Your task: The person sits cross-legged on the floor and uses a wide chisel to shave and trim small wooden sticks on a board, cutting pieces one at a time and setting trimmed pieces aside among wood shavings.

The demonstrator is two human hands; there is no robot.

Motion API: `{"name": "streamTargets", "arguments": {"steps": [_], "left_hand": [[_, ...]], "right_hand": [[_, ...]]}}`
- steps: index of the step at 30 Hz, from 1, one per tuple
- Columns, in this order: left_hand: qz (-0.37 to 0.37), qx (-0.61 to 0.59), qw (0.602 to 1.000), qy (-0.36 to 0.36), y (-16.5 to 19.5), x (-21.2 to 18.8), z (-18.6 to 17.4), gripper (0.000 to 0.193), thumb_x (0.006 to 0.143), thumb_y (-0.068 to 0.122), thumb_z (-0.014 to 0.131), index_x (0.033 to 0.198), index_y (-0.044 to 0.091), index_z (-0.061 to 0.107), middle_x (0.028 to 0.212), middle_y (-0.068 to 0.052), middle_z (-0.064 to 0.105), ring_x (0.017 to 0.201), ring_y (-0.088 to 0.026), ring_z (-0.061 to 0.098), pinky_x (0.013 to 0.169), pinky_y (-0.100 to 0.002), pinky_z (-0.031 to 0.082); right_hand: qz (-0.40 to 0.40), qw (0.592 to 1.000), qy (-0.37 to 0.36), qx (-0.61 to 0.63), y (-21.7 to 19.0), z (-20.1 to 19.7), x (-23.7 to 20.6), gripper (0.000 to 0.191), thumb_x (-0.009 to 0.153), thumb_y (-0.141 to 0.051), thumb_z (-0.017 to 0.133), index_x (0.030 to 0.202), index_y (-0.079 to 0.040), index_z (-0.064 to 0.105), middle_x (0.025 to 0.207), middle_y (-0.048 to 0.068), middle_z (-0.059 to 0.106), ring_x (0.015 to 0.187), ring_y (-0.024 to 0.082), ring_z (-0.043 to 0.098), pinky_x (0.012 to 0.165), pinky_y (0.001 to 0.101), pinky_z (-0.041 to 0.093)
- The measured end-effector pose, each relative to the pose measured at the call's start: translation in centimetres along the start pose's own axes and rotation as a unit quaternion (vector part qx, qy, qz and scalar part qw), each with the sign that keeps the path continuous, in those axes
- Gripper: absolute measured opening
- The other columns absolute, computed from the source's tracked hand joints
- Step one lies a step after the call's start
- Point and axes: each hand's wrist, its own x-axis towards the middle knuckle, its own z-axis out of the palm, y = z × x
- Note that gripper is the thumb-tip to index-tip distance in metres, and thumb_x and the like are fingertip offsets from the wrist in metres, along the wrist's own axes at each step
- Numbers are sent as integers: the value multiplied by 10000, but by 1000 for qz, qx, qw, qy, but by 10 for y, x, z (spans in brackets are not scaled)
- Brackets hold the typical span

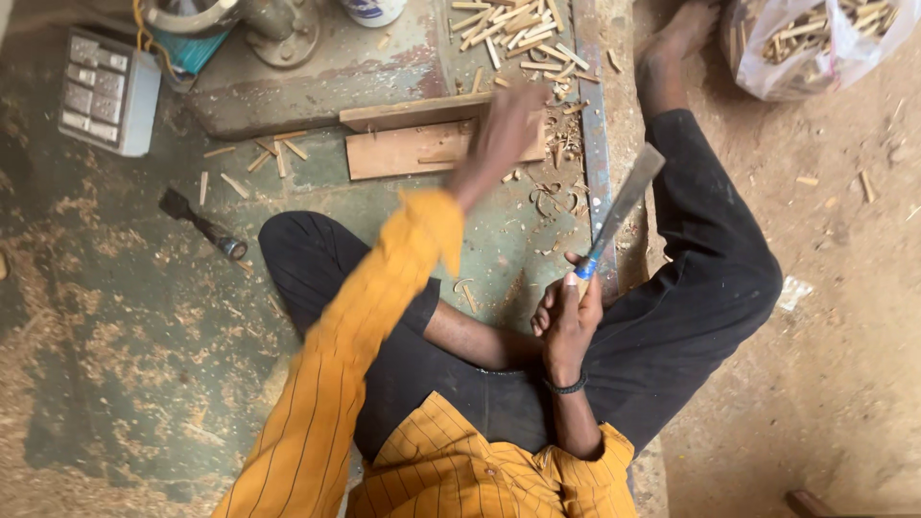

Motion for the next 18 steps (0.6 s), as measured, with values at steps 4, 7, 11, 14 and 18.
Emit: {"name": "streamTargets", "arguments": {"steps": [4, 7, 11, 14, 18], "left_hand": [[20, 361, 918, -164, -24, 71, 8, 145, 832, 18, 699, 930, 106, 761, 948, -140, 718, 948, -285, 690, 735, -403, 535], [95, 460, 848, -246, -26, 85, 16, 124, 736, 53, 750, 810, 151, 761, 880, -95, 719, 935, -273, 690, 750, -427, 499], [179, 486, 807, -285, -30, 83, 15, 55, 851, 102, 761, 833, 154, 767, 873, -54, 726, 969, -253, 693, 847, -430, 491], [191, 451, 840, -233, -23, 88, 4, 190, 793, 65, 761, 976, 114, 739, 875, -74, 730, 883, -235, 698, 790, -396, 516], [29, 91, 990, -105, -12, 81, -34, 201, 969, 120, 772, 1118, 25, 674, 879, -84, 717, 801, -265, 684, 694, -416, 518]], "right_hand": [[45, 999, -9, -7, -2, 1, 1, 352, 1086, -240, 466, 1398, -76, 466, 686, 9, 463, 441, 68, 401, 382, 227, 344], [47, 999, -18, -3, -4, 0, 0, 357, 1089, -252, 465, 1402, -80, 472, 681, 8, 465, 449, 64, 403, 389, 226, 354], [41, 999, -18, -2, -6, -1, 1, 351, 1092, -248, 453, 1399, -77, 471, 682, 6, 468, 444, 63, 405, 385, 228, 357], [31, 999, -15, -1, -6, -2, 1, 350, 1095, -240, 447, 1403, -75, 472, 680, 8, 467, 442, 63, 402, 386, 230, 359], [23, 1000, -18, -11, -5, -1, 0, 349, 1096, -239, 444, 1401, -74, 476, 684, 8, 468, 445, 64, 403, 388, 231, 359]]}}
